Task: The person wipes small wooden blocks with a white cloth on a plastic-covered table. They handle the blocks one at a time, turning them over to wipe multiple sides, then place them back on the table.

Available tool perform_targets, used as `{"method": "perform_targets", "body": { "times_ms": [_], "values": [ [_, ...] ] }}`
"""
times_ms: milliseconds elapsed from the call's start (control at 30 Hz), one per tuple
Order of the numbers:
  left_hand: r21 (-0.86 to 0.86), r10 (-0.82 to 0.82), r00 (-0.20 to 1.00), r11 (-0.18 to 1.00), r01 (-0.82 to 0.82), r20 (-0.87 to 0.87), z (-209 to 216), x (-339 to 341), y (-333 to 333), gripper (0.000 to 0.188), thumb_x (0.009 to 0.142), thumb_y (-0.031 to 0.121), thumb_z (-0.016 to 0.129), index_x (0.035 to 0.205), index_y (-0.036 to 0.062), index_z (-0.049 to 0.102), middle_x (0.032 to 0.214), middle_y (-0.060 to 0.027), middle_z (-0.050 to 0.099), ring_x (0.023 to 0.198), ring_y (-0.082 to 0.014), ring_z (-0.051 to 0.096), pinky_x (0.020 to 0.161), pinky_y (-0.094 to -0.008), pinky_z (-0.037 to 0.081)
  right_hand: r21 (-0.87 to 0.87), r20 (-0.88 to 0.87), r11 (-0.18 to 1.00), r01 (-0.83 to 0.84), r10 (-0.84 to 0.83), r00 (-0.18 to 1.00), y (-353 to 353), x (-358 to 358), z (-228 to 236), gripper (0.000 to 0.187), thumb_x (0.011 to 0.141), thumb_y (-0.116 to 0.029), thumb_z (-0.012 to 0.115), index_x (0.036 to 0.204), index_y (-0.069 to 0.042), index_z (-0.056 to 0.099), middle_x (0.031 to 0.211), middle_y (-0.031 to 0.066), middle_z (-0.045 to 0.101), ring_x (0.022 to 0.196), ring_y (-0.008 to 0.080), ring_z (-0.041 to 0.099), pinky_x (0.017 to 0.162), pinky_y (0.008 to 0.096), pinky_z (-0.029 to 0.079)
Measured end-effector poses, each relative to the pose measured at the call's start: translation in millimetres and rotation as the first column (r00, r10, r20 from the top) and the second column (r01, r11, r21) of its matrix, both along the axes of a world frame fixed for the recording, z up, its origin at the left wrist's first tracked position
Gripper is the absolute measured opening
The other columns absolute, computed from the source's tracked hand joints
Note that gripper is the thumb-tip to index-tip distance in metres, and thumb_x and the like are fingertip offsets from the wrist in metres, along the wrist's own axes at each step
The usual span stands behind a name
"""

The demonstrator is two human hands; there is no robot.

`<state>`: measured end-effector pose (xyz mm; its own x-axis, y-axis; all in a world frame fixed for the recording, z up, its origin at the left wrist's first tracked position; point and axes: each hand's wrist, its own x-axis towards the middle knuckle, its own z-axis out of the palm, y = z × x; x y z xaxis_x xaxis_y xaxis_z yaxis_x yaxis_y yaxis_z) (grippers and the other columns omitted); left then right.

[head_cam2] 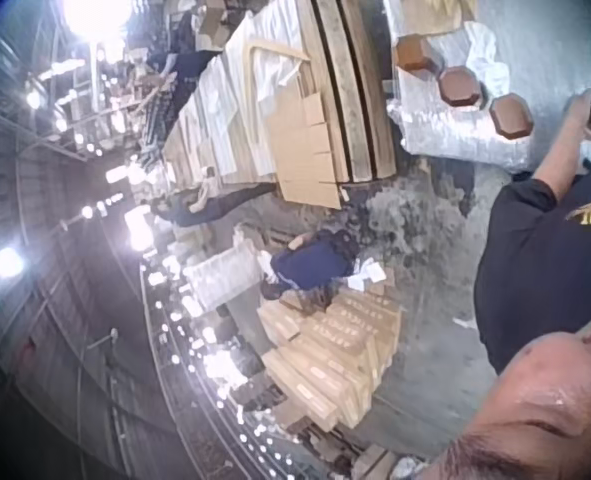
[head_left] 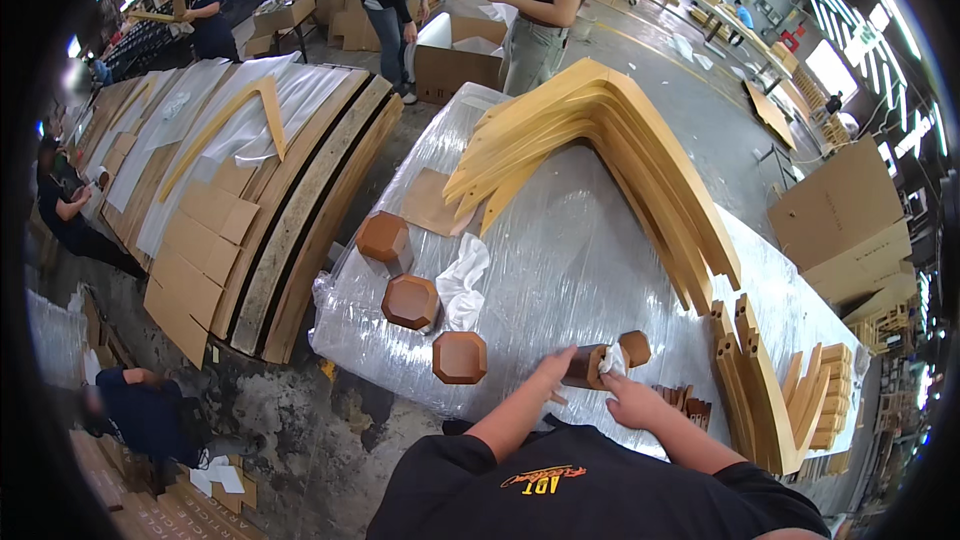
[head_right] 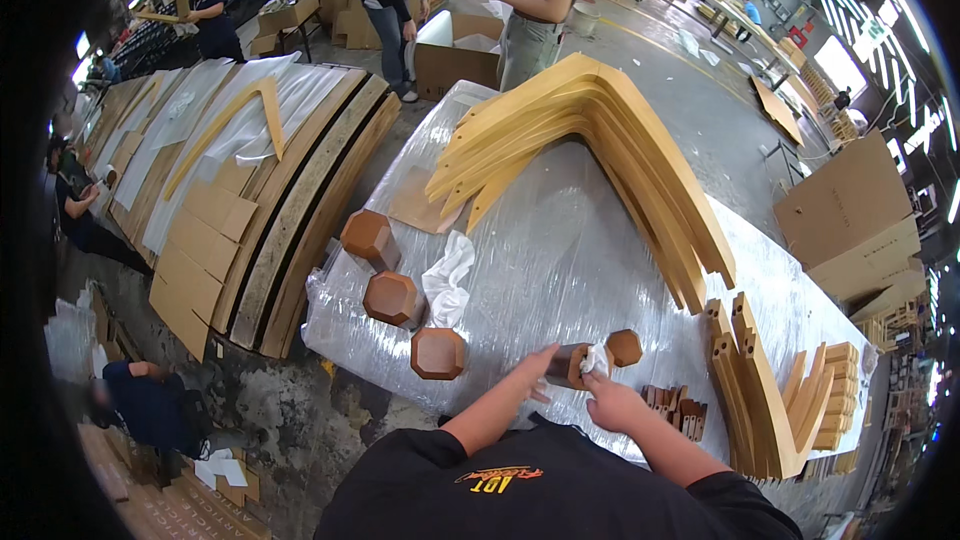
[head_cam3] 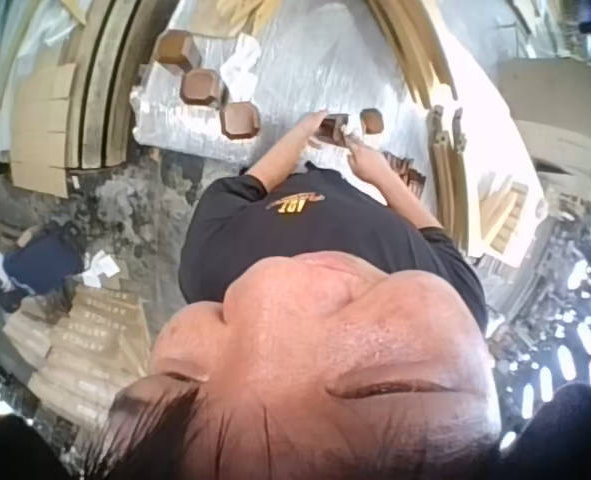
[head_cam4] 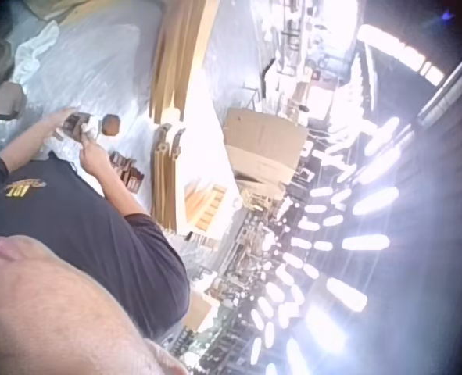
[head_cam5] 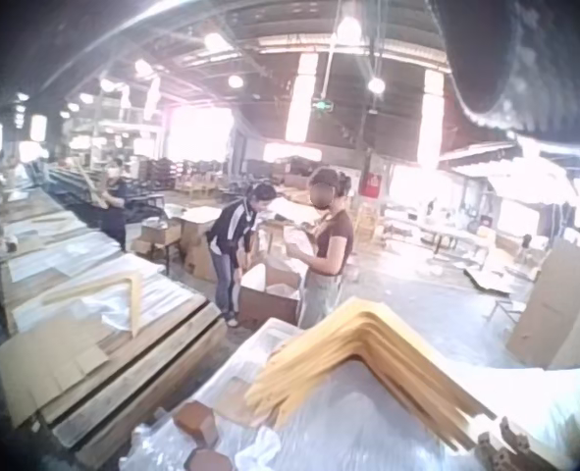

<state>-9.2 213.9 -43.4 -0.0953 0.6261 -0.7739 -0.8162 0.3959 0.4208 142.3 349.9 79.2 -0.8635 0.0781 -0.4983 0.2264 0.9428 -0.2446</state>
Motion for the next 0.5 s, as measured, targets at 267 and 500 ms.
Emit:
{"method": "perform_targets", "body": {
  "times_ms": [267,500],
  "values": [
    [0.12,0.118,0.883,0.974,-0.192,0.454,-10.2,23.9,38.2,0.082,0.098,0.073,0.059,0.153,0.0127,0.05,0.149,-0.0209,0.057,0.121,-0.048,0.066,0.097,-0.0682,0.057,-0.098,0.695,0.927,0.361,-0.196,0.692,14.7,-69.8,-16.8,0.057,0.098,-0.03,0.062,0.143,0.002,0.048,0.113,0.0257,0.073,0.074,0.0355,0.08,0.058,0.0449,0.065],
    [0.015,0.177,0.912,0.98,-0.197,0.37,-8.6,18.0,38.8,0.064,0.097,0.063,0.066,0.139,0.015,0.063,0.138,-0.0113,0.066,0.125,-0.0351,0.067,0.103,-0.0643,0.056,-0.032,0.219,0.98,0.196,-0.185,0.958,10.6,-38.4,-7.0,0.05,0.093,-0.027,0.067,0.132,0.003,0.059,0.111,0.0268,0.075,0.098,0.0422,0.075,0.089,0.0515,0.059]
  ]
}}
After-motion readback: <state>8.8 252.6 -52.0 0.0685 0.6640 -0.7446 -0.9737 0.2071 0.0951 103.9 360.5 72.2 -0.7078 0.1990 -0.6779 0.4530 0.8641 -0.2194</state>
